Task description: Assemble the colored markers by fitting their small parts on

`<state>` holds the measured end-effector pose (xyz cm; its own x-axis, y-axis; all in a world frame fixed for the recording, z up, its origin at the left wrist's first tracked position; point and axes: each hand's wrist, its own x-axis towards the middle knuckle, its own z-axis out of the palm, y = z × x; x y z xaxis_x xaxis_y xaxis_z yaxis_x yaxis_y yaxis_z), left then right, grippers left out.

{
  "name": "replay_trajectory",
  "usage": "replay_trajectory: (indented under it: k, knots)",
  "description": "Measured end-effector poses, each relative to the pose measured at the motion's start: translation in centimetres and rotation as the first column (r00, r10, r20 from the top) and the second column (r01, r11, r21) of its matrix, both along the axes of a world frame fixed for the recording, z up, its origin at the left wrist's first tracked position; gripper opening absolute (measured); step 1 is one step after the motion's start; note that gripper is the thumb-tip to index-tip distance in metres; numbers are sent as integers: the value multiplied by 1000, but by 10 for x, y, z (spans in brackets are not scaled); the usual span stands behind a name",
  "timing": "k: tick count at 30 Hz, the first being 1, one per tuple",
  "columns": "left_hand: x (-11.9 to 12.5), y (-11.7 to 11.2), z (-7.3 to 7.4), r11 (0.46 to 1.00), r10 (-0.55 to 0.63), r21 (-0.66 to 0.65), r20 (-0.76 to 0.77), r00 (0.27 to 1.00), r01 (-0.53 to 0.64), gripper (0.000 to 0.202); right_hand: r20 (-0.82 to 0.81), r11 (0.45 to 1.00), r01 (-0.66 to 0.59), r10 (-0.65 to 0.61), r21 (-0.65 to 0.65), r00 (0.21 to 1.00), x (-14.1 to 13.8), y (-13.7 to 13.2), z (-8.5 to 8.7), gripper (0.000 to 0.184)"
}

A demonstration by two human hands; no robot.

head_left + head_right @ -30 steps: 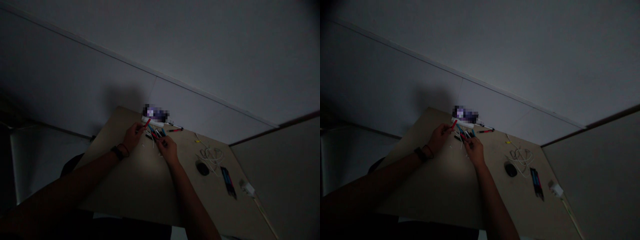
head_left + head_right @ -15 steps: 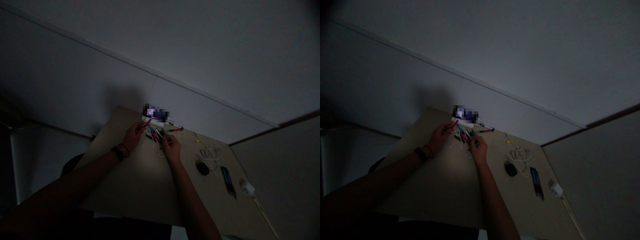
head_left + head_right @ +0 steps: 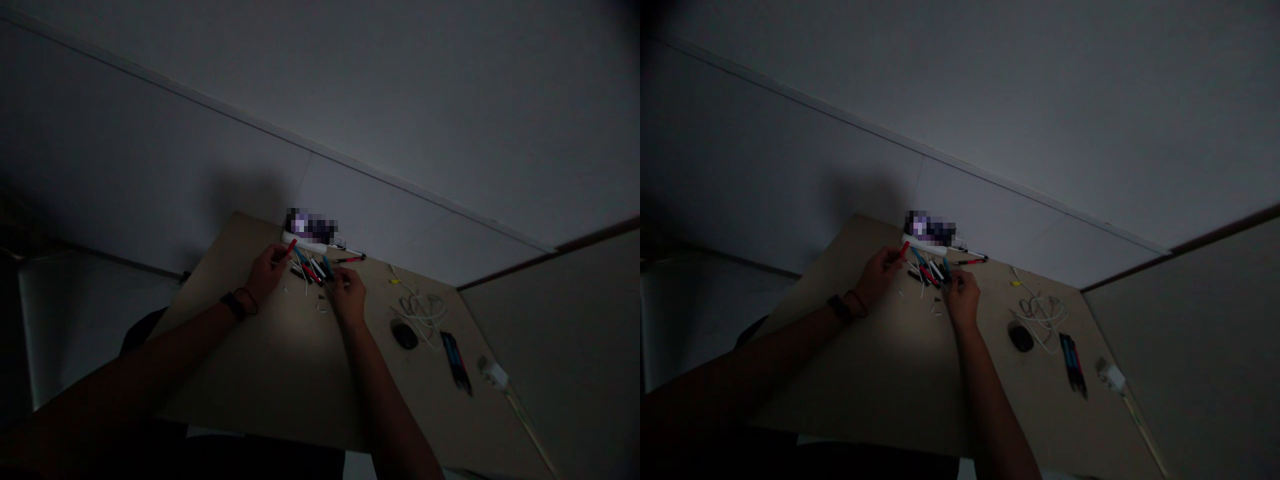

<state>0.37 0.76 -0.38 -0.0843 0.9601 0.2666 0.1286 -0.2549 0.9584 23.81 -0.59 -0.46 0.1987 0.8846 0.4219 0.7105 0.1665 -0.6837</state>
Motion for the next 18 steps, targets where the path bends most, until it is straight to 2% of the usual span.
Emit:
replay_trajectory:
  k: [5,11,18]
  knots:
    - [0,0,0,1000,-7,-3,15,1000,7,13,-19,999,-38,38,-20,999,-3,0,-1,29]
    - [1,-1,0,1000,-23,-13,34,999,23,16,56,993,-121,121,0,991,-8,-2,1,26]
    - [3,-2,1,1000,-16,4,-44,999,17,16,136,986,-164,158,31,978,-7,-3,1,29]
